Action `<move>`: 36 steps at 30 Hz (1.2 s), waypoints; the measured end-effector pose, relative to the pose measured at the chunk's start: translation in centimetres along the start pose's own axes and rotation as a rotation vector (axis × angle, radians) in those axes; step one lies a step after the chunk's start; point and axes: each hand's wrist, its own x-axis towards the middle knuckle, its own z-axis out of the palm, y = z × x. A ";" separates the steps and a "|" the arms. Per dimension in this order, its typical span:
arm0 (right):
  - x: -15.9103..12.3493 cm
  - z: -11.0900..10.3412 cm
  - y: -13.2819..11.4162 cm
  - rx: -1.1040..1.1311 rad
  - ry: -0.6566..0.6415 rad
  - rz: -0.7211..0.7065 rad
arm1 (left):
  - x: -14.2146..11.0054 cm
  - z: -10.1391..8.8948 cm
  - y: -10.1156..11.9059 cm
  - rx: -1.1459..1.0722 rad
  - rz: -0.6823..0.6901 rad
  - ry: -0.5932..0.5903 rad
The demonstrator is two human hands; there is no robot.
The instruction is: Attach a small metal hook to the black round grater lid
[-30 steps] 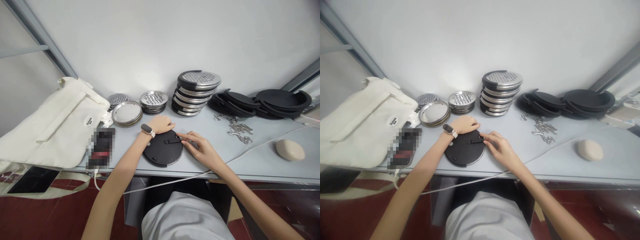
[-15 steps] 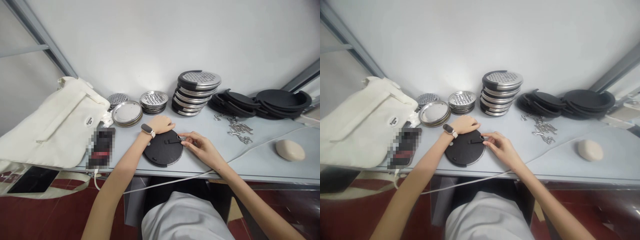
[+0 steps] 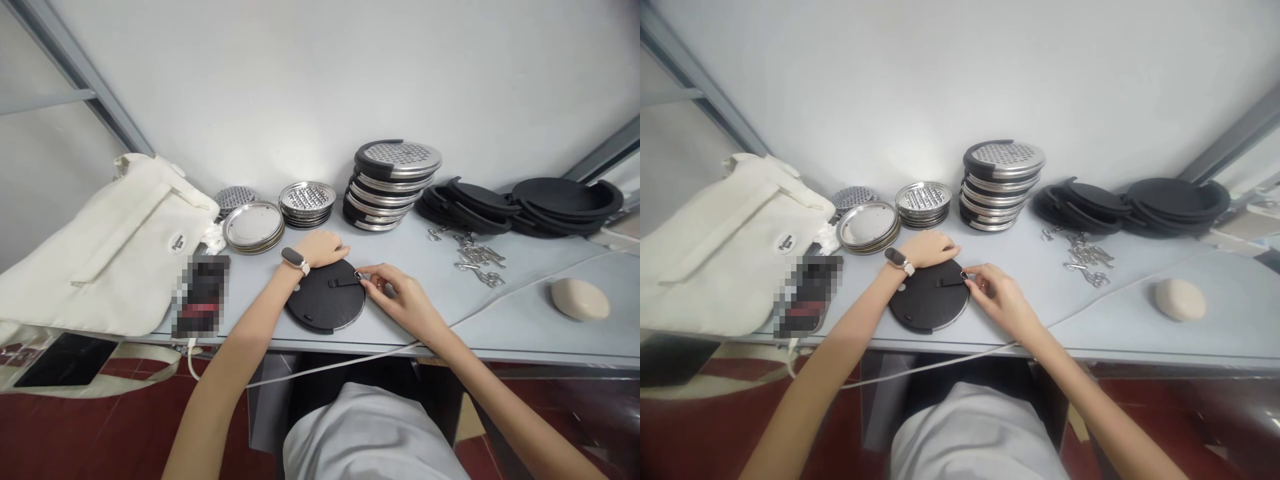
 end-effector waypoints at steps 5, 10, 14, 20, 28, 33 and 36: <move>0.0 0.0 0.0 0.005 -0.005 0.000 | 0.0 0.0 0.0 0.002 -0.004 -0.002; 0.0 0.1 0.2 0.011 -0.012 -0.001 | -0.1 -0.2 0.1 0.009 -0.004 -0.004; 0.0 0.2 0.2 0.017 -0.016 0.008 | -0.1 -0.2 0.1 0.000 -0.008 -0.012; 0.0 0.3 0.2 0.019 -0.007 0.005 | -0.1 -0.1 0.1 -0.003 -0.002 -0.008; 0.0 0.3 0.2 0.013 -0.006 0.011 | 0.0 0.1 0.0 -0.001 0.002 0.005; 0.0 0.3 0.2 0.003 -0.002 0.006 | 0.0 0.2 -0.1 0.010 0.001 0.001; 0.0 0.3 0.2 -0.007 -0.002 -0.003 | 0.1 0.3 -0.1 0.011 0.004 0.003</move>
